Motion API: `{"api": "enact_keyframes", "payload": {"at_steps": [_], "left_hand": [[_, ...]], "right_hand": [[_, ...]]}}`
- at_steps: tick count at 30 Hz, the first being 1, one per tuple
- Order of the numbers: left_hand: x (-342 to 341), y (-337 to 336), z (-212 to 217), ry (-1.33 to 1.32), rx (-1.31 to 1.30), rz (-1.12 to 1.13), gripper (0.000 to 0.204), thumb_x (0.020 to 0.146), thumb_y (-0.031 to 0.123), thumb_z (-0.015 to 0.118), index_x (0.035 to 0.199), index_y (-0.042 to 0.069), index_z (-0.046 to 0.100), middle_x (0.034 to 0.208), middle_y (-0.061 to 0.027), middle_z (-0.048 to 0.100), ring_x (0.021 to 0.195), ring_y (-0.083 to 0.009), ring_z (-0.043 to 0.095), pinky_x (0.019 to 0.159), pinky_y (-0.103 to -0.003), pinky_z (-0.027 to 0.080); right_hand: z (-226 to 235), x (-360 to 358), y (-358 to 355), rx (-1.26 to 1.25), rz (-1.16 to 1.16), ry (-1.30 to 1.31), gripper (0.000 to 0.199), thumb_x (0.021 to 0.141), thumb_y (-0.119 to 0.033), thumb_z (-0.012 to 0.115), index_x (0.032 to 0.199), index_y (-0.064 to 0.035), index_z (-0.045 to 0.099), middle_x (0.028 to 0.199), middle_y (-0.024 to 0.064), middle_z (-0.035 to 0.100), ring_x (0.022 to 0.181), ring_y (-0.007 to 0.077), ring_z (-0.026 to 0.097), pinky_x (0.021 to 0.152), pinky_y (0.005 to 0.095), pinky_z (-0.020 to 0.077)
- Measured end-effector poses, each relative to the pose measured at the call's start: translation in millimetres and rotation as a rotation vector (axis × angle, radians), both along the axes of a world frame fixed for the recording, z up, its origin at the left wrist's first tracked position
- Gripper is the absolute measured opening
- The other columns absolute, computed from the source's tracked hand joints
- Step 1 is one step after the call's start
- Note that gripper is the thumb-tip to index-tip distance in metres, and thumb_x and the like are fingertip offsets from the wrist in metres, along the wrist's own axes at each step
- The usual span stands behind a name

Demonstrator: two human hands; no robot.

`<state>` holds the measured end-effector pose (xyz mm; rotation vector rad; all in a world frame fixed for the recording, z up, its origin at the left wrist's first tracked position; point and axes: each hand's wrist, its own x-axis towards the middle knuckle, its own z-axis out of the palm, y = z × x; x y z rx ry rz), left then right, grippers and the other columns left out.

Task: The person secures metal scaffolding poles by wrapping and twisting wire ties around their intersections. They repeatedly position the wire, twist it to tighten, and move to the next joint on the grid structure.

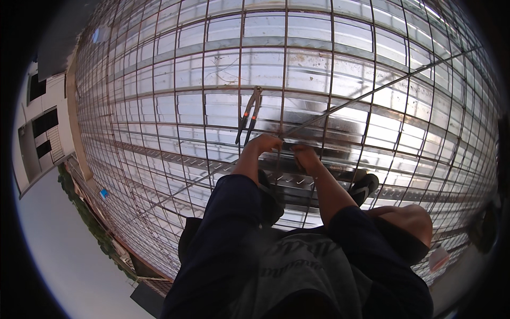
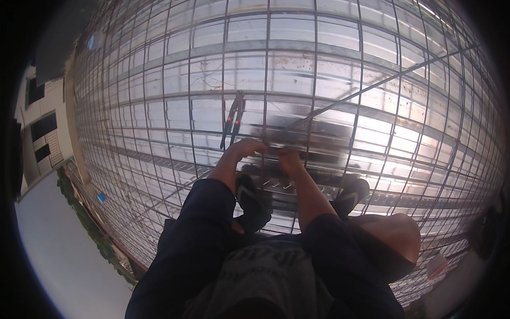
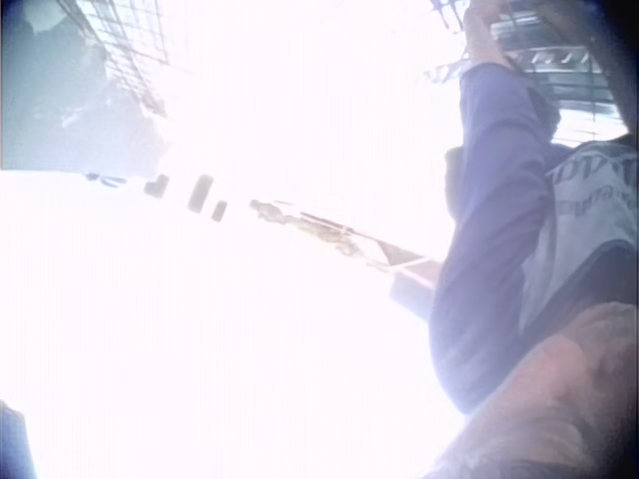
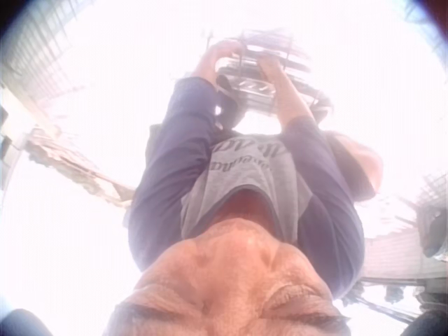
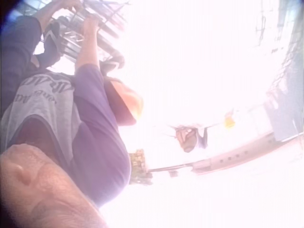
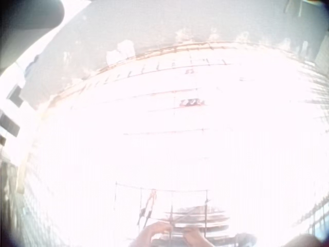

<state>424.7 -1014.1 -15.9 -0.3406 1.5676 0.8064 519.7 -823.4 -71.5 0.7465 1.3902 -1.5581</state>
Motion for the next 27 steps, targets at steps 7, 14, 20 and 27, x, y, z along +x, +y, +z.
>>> {"api": "enact_keyframes", "payload": {"at_steps": [7, 14, 20, 27], "left_hand": [[16.2, -9.6, -40.1, 0.098, -0.111, -0.152, 0.042, 0.073, 0.036, 0.067, 0.102, 0.006, 0.069, 0.099, -0.0153, 0.068, 0.092, -0.0266, 0.064, 0.08, -0.037, 0.05], [30.2, 6.5, -40.8, 0.251, -0.201, -0.267, 0.037, 0.079, 0.034, 0.059, 0.103, 0.007, 0.068, 0.1, -0.0165, 0.068, 0.092, -0.0285, 0.065, 0.08, -0.038, 0.05], [24.9, 11.6, -28.8, 0.189, -0.212, -0.252, 0.037, 0.082, 0.035, 0.058, 0.106, 0.009, 0.067, 0.103, -0.0181, 0.066, 0.097, -0.031, 0.064, 0.084, -0.039, 0.05], [21.4, 16.6, -12.5, 0.195, -0.241, -0.256, 0.038, 0.081, 0.034, 0.06, 0.11, 0.011, 0.065, 0.104, -0.0184, 0.066, 0.098, -0.0317, 0.063, 0.085, -0.039, 0.049]], "right_hand": [[10.6, -14.2, -16.0, -0.029, -0.019, -0.031, 0.027, 0.079, -0.002, 0.052, 0.105, -0.003, 0.061, 0.058, 0.0028, 0.049, 0.044, 0.0132, 0.045, 0.038, 0.0288, 0.0365], [9.7, 4.1, -10.8, -0.092, -0.131, -0.086, 0.026, 0.084, -0.006, 0.053, 0.108, -0.001, 0.06, 0.062, 0.003, 0.052, 0.047, 0.0141, 0.048, 0.04, 0.0292, 0.0405], [2.0, 13.3, -23.8, -0.121, -0.287, -0.076, 0.022, 0.084, -0.006, 0.052, 0.105, -0.0036, 0.059, 0.064, 0.002, 0.051, 0.051, 0.013, 0.05, 0.042, 0.0292, 0.0412], [7.7, 13.9, -23.7, -0.195, -0.274, -0.038, 0.014, 0.084, -0.008, 0.054, 0.097, -0.0061, 0.061, 0.064, 0.0006, 0.05, 0.051, 0.0117, 0.049, 0.044, 0.0266, 0.0383]]}}
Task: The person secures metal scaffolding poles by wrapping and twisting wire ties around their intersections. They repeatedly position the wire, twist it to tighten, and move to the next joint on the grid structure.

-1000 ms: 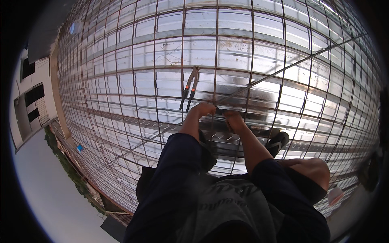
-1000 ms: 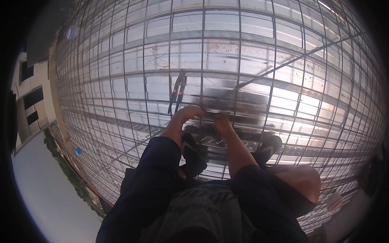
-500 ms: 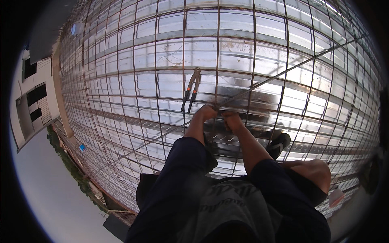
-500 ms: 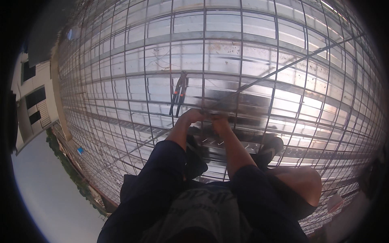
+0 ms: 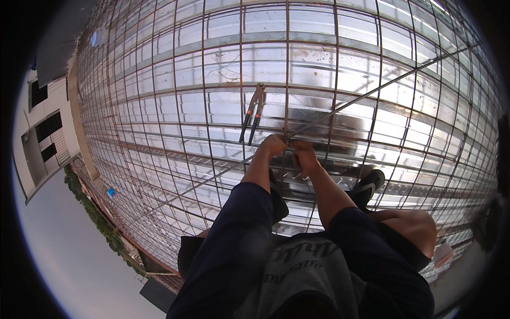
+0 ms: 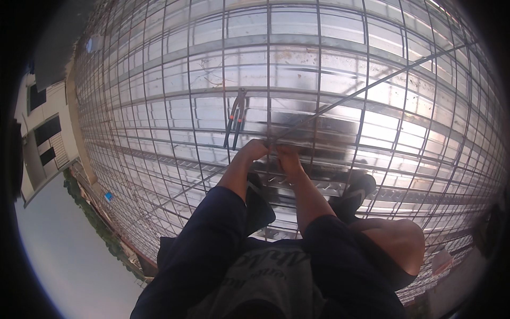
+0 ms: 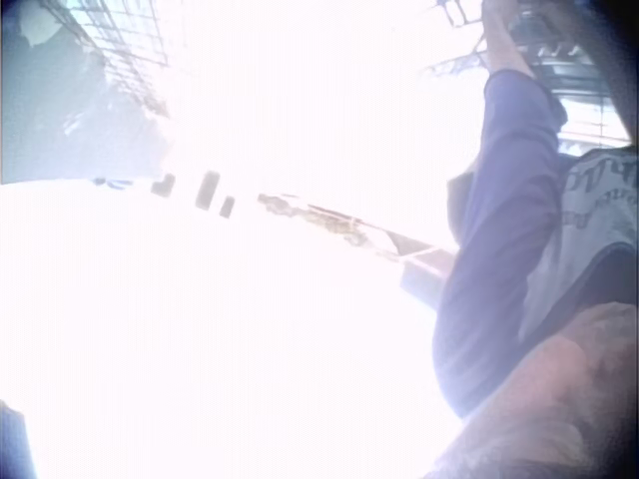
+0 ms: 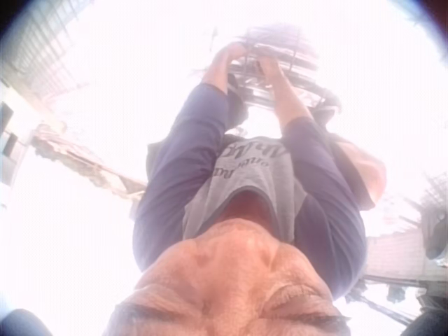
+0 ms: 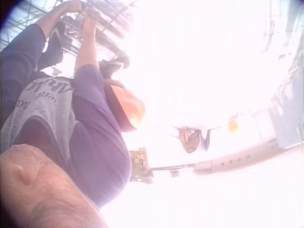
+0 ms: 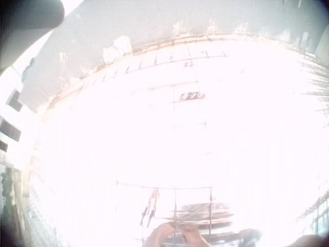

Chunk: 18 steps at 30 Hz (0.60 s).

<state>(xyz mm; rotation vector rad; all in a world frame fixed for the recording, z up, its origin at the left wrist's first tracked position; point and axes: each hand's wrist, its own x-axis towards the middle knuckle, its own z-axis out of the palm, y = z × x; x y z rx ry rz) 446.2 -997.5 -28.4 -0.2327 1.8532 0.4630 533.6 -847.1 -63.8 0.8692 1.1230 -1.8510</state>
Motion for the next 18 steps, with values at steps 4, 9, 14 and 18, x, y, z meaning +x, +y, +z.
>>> {"api": "enact_keyframes", "payload": {"at_steps": [4, 9, 14, 18], "left_hand": [[-0.2, -2.7, -3.3, -0.015, 0.016, 0.002, 0.04, 0.081, 0.038, 0.059, 0.11, 0.01, 0.065, 0.105, -0.0192, 0.066, 0.101, -0.0327, 0.062, 0.086, -0.04, 0.048], [-1.4, -3.7, -7.8, 0.007, -0.001, 0.003, 0.045, 0.08, 0.042, 0.056, 0.105, 0.006, 0.067, 0.105, -0.0215, 0.065, 0.1, -0.0345, 0.062, 0.086, -0.04, 0.049], [0.0, -15.4, -10.4, 0.17, 0.092, 0.209, 0.041, 0.077, 0.034, 0.057, 0.099, 0.002, 0.069, 0.097, -0.0218, 0.067, 0.093, -0.0341, 0.065, 0.08, -0.04, 0.05], [-17.0, -10.4, 30.7, 0.533, -0.072, 0.373, 0.024, 0.076, 0.025, 0.061, 0.086, 0.003, 0.067, 0.087, -0.0131, 0.068, 0.082, -0.0287, 0.066, 0.073, -0.039, 0.05]], "right_hand": [[10.3, -31.9, -8.5, 0.039, 0.046, 0.017, 0.008, 0.083, -0.012, 0.056, 0.086, -0.0069, 0.062, 0.064, 0.0012, 0.052, 0.051, 0.0116, 0.048, 0.043, 0.0274, 0.0366], [8.8, -43.5, -11.7, 0.178, 0.103, 0.074, 0.012, 0.081, -0.016, 0.058, 0.082, -0.0051, 0.062, 0.062, 0.0033, 0.052, 0.05, 0.0113, 0.047, 0.041, 0.0269, 0.035], [-41.4, -17.4, -14.2, 0.315, 0.094, 0.536, 0.014, 0.081, -0.016, 0.057, 0.082, -0.0037, 0.062, 0.06, 0.0031, 0.052, 0.047, 0.0114, 0.046, 0.04, 0.0263, 0.0344], [-52.5, -12.6, -12.1, 0.367, 0.134, 0.573, 0.015, 0.081, -0.015, 0.058, 0.085, -0.0027, 0.065, 0.061, 0.002, 0.053, 0.048, 0.0109, 0.047, 0.041, 0.0262, 0.0349]]}}
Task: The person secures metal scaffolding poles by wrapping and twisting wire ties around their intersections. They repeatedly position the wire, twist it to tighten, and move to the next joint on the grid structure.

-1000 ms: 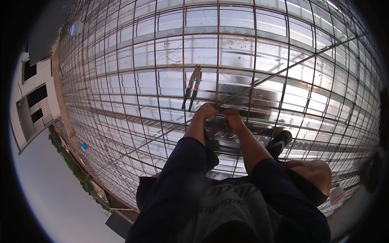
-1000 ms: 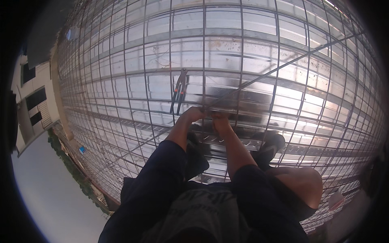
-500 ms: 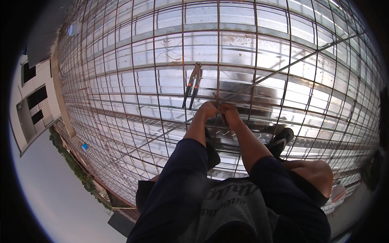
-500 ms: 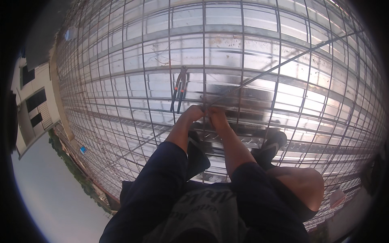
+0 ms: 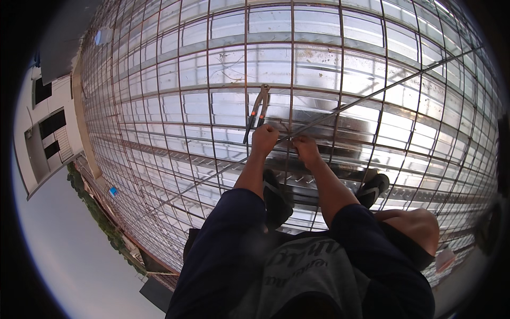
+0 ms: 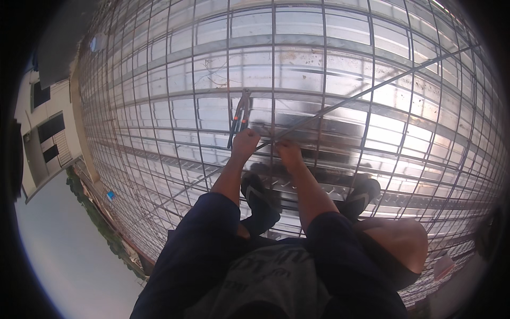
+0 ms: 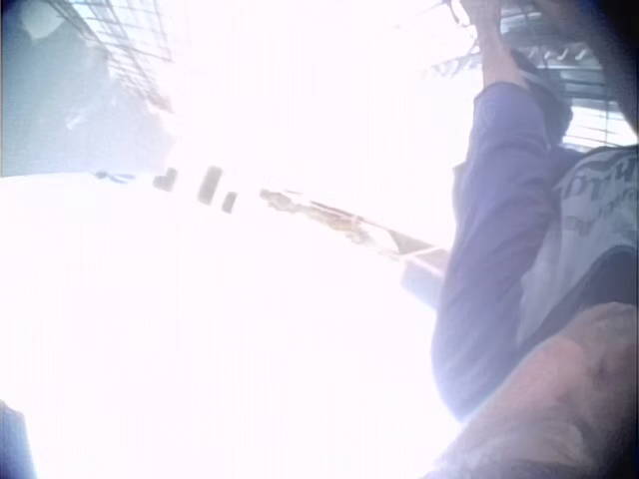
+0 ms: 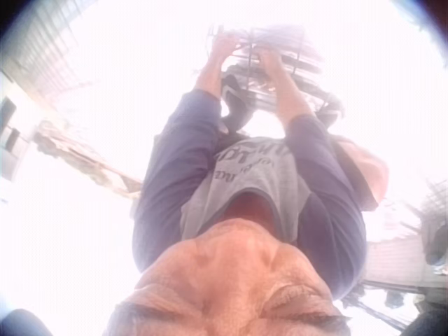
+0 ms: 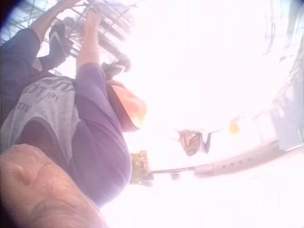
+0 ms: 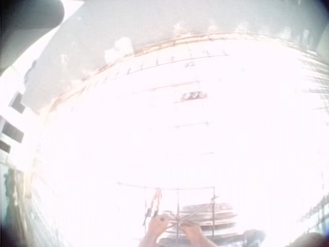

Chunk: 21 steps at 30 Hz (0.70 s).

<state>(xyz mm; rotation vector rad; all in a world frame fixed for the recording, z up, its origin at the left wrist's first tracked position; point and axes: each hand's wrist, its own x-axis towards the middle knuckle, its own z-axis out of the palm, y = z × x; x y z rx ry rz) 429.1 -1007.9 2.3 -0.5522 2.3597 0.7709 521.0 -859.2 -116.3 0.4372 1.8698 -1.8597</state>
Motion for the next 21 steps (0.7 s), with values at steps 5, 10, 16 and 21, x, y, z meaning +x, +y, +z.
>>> {"api": "enact_keyframes", "payload": {"at_steps": [5, 10, 16, 21], "left_hand": [[-1.2, 13.5, -9.7, 0.152, -0.076, 0.002, 0.03, 0.076, 0.032, 0.068, 0.089, 0.005, 0.066, 0.087, -0.0127, 0.068, 0.083, -0.0314, 0.066, 0.074, -0.041, 0.051], [-7.7, 32.1, -19.4, -0.031, -0.2, 0.113, 0.047, 0.07, 0.038, 0.072, 0.098, 0.001, 0.067, 0.093, -0.0178, 0.068, 0.09, -0.0334, 0.065, 0.079, -0.042, 0.05], [-8.8, 40.7, -35.2, -0.018, -0.142, 0.341, 0.05, 0.064, 0.034, 0.073, 0.095, -0.004, 0.066, 0.089, -0.0201, 0.066, 0.087, -0.0328, 0.065, 0.076, -0.04, 0.051], [11.6, 29.8, -48.5, 0.215, -0.097, 0.439, 0.045, 0.063, 0.026, 0.075, 0.097, -0.003, 0.067, 0.082, -0.0142, 0.067, 0.079, -0.0234, 0.065, 0.071, -0.034, 0.05]], "right_hand": [[31.2, -12.0, -5.5, -0.058, -0.087, -0.283, 0.019, 0.081, -0.013, 0.059, 0.09, -0.0001, 0.069, 0.065, 0.0031, 0.058, 0.056, 0.0107, 0.051, 0.048, 0.0274, 0.0391], [26.3, -7.1, -7.0, 0.08, -0.073, -0.127, 0.021, 0.081, -0.014, 0.058, 0.092, 0.0015, 0.069, 0.069, 0.0055, 0.061, 0.058, 0.0137, 0.053, 0.054, 0.0301, 0.0422], [28.1, -10.5, -5.4, -0.005, -0.073, -0.208, 0.023, 0.081, -0.015, 0.056, 0.088, 0.0022, 0.069, 0.064, 0.0059, 0.059, 0.057, 0.0145, 0.053, 0.053, 0.0306, 0.042], [45.2, -19.0, -1.0, 0.052, 0.027, -0.22, 0.021, 0.08, -0.017, 0.056, 0.075, 0.0007, 0.066, 0.061, 0.0048, 0.056, 0.051, 0.0132, 0.049, 0.048, 0.0301, 0.0381]]}}
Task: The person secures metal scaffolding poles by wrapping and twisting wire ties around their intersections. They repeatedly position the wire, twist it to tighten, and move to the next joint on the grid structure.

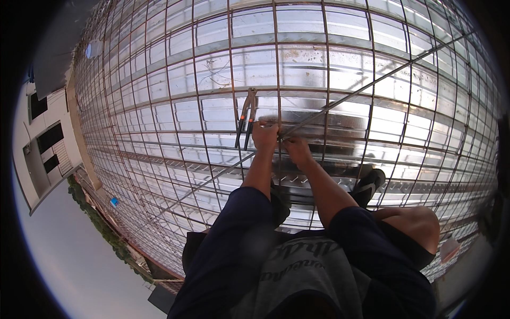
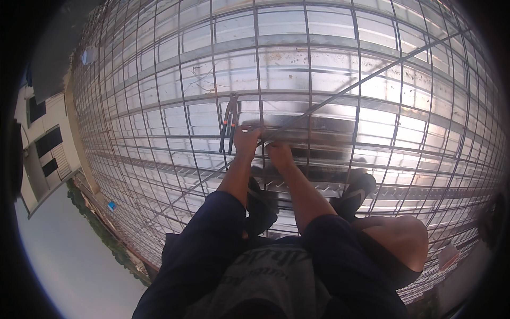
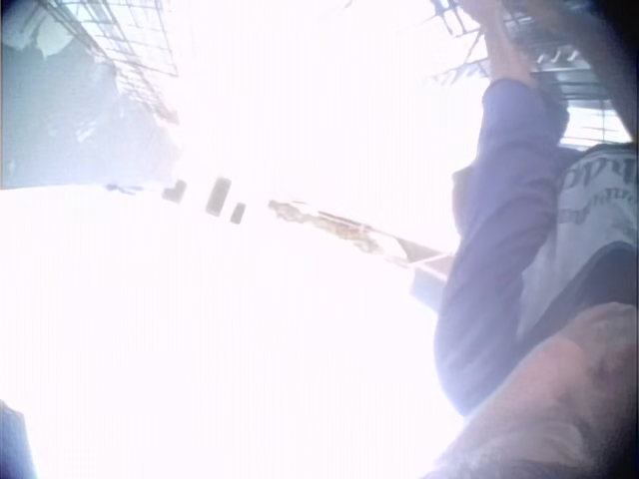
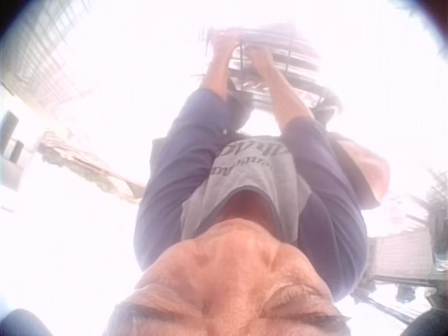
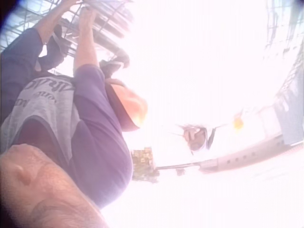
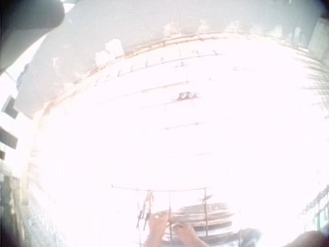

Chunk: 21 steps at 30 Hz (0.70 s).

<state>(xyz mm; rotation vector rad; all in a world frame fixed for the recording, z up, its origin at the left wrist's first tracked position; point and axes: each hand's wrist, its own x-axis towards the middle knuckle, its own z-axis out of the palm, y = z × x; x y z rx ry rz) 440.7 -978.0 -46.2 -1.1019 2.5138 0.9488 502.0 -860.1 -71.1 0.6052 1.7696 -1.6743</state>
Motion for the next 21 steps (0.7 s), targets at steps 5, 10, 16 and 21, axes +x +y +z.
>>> {"api": "enact_keyframes", "payload": {"at_steps": [5, 10, 16, 21], "left_hand": [[-1.4, -7.7, 42.0, -0.135, 0.455, -0.078, 0.033, 0.073, 0.019, 0.071, 0.098, -0.003, 0.067, 0.083, -0.0087, 0.067, 0.077, -0.0166, 0.062, 0.071, -0.03, 0.049], [5.9, -21.2, 46.0, -0.12, 0.499, -0.35, 0.029, 0.078, 0.013, 0.066, 0.104, 0.001, 0.067, 0.084, -0.0077, 0.067, 0.075, -0.0136, 0.06, 0.071, -0.028, 0.047], [-15.7, -44.6, 57.5, -0.4, 0.625, -0.667, 0.04, 0.08, 0.007, 0.057, 0.12, 0.005, 0.06, 0.098, -0.0089, 0.065, 0.086, -0.0132, 0.058, 0.076, -0.028, 0.046], [-4.0, -63.0, 47.7, -0.179, 0.733, -0.911, 0.048, 0.081, 0.002, 0.05, 0.129, 0.007, 0.053, 0.124, -0.0133, 0.057, 0.11, -0.0228, 0.056, 0.095, -0.033, 0.044]], "right_hand": [[24.8, -10.1, 6.8, -0.145, -0.142, -0.203, 0.017, 0.08, -0.016, 0.058, 0.069, -0.0027, 0.06, 0.054, 0.0009, 0.046, 0.041, 0.0108, 0.04, 0.038, 0.0291, 0.0302], [62.4, -27.8, 12.7, -0.29, -0.246, -0.359, 0.015, 0.08, -0.013, 0.059, 0.069, -0.0036, 0.059, 0.052, -0.0007, 0.043, 0.039, 0.0101, 0.037, 0.036, 0.0292, 0.0273], [74.2, -25.1, 12.2, -0.076, -0.081, -0.152, 0.02, 0.082, -0.015, 0.059, 0.071, 0.0011, 0.06, 0.055, 0.0032, 0.05, 0.042, 0.0126, 0.044, 0.039, 0.0303, 0.0319], [102.5, -25.0, 21.0, 0.22, 0.159, -0.055, 0.023, 0.083, -0.02, 0.058, 0.077, 0.0012, 0.064, 0.061, 0.0086, 0.057, 0.053, 0.0156, 0.054, 0.051, 0.0326, 0.0429]]}}
